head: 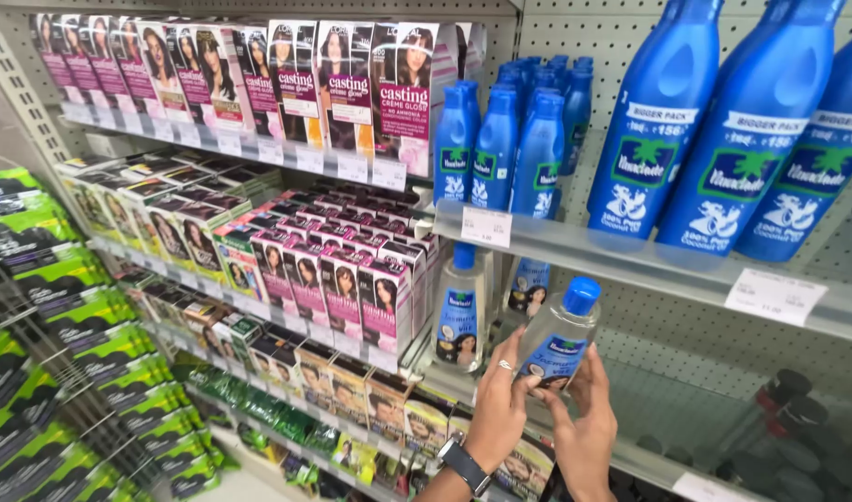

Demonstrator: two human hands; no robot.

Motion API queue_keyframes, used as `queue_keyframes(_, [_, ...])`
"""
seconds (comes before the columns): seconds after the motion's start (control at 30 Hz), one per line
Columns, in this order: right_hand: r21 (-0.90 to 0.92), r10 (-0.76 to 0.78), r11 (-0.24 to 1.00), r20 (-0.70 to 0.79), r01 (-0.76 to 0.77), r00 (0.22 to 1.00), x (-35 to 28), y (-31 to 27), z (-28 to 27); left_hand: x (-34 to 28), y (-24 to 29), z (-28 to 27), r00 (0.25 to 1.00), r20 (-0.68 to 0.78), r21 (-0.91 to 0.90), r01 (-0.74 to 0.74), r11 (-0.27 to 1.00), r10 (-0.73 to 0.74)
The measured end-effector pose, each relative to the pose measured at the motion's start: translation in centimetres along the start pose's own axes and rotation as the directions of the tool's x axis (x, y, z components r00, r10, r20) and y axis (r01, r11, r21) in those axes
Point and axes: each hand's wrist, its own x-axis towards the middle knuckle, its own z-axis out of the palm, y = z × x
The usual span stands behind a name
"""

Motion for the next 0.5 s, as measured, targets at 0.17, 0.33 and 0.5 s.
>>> queue_keyframes(0.17, [-0.037, 0.094, 0.995, 0.012, -0.094, 0.995, 1.7, 1.1, 2.4, 1.7, -4.7, 0.4, 0.998, -0.03, -0.021, 0.048, 0.999, -0.049])
queue_keyframes(0.33, [-0.004, 0.158, 0.987, 0.013, -0.158, 0.987, 2.7, 1.5, 4.3, 2.4, -8.3, 0.5, 0.999, -0.036, 0.034, 0.035, 0.999, -0.034])
queue_keyframes(0.5, [-0.112, 0.247, 0.963, -0.011, -0.246, 0.969, 3.5, 0.6, 5.0, 2.8, -8.7, 0.7, 0.999, -0.016, 0.003, 0.039, 0.999, -0.039])
